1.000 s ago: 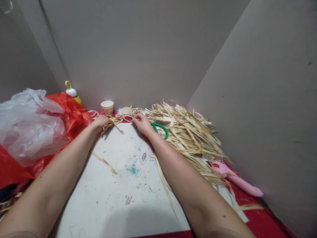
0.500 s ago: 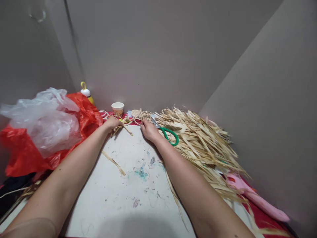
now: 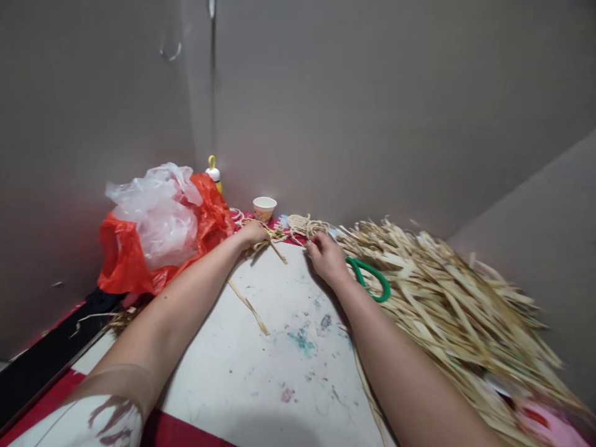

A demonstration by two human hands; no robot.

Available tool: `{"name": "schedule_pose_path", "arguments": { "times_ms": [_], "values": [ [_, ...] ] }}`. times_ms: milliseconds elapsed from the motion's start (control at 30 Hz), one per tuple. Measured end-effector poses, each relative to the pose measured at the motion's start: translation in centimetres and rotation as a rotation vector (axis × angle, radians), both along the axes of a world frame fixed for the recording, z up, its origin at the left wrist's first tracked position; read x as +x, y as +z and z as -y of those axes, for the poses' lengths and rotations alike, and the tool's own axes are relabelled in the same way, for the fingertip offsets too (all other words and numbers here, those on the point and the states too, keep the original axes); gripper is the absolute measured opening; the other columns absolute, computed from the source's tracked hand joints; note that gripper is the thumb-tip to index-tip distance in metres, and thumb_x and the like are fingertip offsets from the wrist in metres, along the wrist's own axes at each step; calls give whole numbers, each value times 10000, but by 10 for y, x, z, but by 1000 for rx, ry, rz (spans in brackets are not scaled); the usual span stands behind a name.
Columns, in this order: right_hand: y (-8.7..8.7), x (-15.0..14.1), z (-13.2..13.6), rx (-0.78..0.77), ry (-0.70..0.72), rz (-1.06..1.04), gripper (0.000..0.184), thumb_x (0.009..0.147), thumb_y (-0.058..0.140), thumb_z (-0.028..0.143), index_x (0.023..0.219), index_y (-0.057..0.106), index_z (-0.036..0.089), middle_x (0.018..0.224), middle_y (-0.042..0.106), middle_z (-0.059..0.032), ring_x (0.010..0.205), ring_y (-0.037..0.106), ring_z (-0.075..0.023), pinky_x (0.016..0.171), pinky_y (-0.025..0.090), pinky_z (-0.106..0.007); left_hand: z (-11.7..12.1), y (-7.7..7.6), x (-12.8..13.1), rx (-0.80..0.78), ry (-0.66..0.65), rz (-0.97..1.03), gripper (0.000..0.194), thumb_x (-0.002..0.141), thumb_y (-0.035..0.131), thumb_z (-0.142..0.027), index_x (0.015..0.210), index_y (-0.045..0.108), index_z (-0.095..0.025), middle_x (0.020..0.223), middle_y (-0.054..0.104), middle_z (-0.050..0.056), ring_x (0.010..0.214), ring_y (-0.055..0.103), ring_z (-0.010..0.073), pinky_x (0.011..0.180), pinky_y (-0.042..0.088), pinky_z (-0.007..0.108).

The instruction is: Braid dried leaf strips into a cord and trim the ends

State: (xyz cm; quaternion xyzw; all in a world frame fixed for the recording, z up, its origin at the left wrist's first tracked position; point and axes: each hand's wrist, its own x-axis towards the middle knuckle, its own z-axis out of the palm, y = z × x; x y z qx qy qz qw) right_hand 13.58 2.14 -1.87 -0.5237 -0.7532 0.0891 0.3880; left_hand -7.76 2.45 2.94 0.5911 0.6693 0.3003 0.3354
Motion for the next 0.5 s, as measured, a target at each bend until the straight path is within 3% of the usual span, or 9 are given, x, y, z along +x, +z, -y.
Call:
{"name": "schedule_pose_path", "arguments": {
  "times_ms": [133, 267, 400, 500],
  "values": [
    [2, -8, 0, -54, 99, -138, 169, 809, 449, 352, 769, 520, 204, 741, 622, -51, 690, 533, -191, 668, 399, -300, 0, 13, 2, -33, -60, 43, 86, 649, 660, -129, 569, 636, -148, 631, 627, 7, 602, 555, 119, 562, 426, 216],
    [3, -12, 1, -83, 128, -163, 140, 800, 455, 316, 748, 520, 204, 702, 602, -29, 676, 515, -179, 670, 391, -293, 0, 24, 8, -104, -17, 49, 59, 658, 637, -132, 605, 643, -156, 603, 614, -5, 549, 533, 112, 520, 416, 216],
    [4, -10, -1, -105, 98, -217, 112, 782, 468, 292, 726, 504, 202, 693, 591, -20, 660, 500, -166, 662, 383, -285, -8, 33, 5, -99, 42, -151, 81, 638, 652, -133, 580, 601, -158, 585, 599, -3, 558, 537, 117, 529, 413, 213],
    [5, -8, -5, -122, 80, -273, 113, 759, 496, 290, 692, 502, 199, 655, 569, -5, 639, 487, -156, 647, 377, -275, -17, 40, -6, -58, 83, -341, 177, 567, 692, -118, 485, 543, -164, 504, 551, 11, 649, 589, 177, 609, 445, 238]
  ]
}}
